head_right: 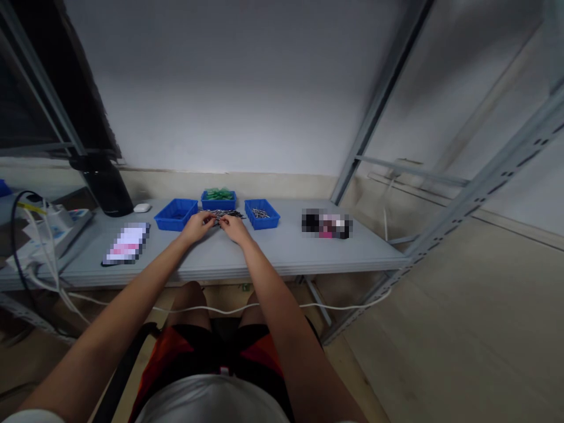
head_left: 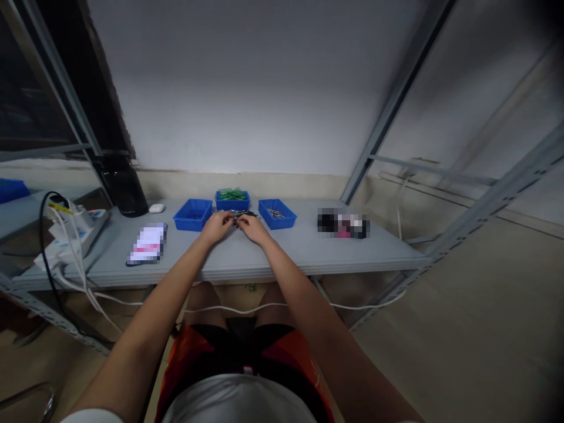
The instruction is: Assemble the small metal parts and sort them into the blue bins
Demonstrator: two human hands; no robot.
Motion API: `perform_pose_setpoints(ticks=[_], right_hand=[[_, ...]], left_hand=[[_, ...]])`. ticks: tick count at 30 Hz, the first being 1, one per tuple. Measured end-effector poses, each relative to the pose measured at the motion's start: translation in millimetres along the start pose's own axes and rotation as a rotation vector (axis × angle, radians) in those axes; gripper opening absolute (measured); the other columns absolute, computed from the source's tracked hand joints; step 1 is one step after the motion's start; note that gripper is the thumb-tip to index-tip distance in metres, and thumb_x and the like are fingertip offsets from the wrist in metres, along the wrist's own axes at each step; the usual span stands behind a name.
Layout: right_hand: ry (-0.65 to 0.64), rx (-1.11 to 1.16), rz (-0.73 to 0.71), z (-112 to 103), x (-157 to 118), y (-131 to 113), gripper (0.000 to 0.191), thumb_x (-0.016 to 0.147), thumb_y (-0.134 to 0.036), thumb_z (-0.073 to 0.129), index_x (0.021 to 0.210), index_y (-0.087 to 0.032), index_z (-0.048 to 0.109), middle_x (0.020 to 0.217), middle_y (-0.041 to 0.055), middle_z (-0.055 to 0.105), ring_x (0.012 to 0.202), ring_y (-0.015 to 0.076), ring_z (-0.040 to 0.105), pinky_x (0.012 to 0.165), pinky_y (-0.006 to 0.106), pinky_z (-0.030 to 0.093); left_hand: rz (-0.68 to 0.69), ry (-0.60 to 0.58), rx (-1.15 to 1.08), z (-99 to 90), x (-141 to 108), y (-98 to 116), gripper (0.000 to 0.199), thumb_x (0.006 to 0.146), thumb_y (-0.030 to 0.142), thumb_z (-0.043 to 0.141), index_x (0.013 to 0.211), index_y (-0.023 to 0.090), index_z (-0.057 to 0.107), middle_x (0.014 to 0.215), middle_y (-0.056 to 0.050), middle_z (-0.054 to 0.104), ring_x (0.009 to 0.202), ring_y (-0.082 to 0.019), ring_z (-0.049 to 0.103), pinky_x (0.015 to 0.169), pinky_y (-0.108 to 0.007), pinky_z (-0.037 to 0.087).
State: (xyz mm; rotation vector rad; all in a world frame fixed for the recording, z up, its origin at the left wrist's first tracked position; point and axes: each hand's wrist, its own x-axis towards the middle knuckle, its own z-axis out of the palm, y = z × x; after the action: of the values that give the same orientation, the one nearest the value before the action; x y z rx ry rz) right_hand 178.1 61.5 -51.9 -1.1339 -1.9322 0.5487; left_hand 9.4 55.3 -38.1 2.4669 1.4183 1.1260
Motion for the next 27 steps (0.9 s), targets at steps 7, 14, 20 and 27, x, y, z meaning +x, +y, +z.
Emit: perform_pose_setpoints(ticks=[7, 14, 20, 27], right_hand=[[0.047, -0.002, 0.002, -0.3, 1.0, 1.3, 0.019, 0.087, -0.021, 0.053, 0.095, -0.016, 0.07, 0.082, 0.0048, 0.068, 0.073, 0.0144, 0.058, 0.076, 0.026, 0.043], [0.061, 0.011, -0.021, 1.4, 2.5, 4.5, 0.019, 0.087, -0.023, 0.052, 0.088, -0.017, 0.069, 0.074, 0.002, 0.066, 0.069, 0.0138, 0.055, 0.073, 0.025, 0.041], [0.067, 0.028, -0.047, 1.1, 3.2, 5.9, 0.018, 0.087, -0.023, 0.05, 0.087, -0.017, 0.067, 0.072, 0.0007, 0.064, 0.067, 0.0131, 0.054, 0.072, 0.024, 0.042], [-0.056, -0.036, -0.082, 1.0, -0.6, 3.7, 0.018, 0.088, -0.019, 0.05, 0.089, -0.016, 0.068, 0.078, 0.0031, 0.067, 0.072, 0.0138, 0.058, 0.074, 0.025, 0.042]], left_hand=[[-0.025, 0.009, 0.017, 0.4, -0.3, 0.2, 0.024, 0.085, 0.023, 0.051, 0.097, 0.014, 0.07, 0.093, -0.009, 0.07, 0.077, -0.018, 0.061, 0.073, -0.028, 0.047], [-0.044, 0.0, 0.037, -0.5, -0.6, 0.0, 0.025, 0.086, 0.024, 0.051, 0.097, 0.015, 0.071, 0.094, -0.009, 0.071, 0.08, -0.018, 0.062, 0.075, -0.027, 0.048], [-0.026, 0.005, 0.016, -0.3, -0.4, -0.9, 0.025, 0.087, 0.026, 0.051, 0.096, 0.015, 0.071, 0.097, -0.009, 0.071, 0.083, -0.019, 0.063, 0.078, -0.028, 0.049], [0.034, -0.004, -0.036, -2.0, -0.3, 2.6, 0.023, 0.086, 0.027, 0.052, 0.094, 0.015, 0.07, 0.095, -0.009, 0.07, 0.083, -0.019, 0.063, 0.08, -0.03, 0.049]])
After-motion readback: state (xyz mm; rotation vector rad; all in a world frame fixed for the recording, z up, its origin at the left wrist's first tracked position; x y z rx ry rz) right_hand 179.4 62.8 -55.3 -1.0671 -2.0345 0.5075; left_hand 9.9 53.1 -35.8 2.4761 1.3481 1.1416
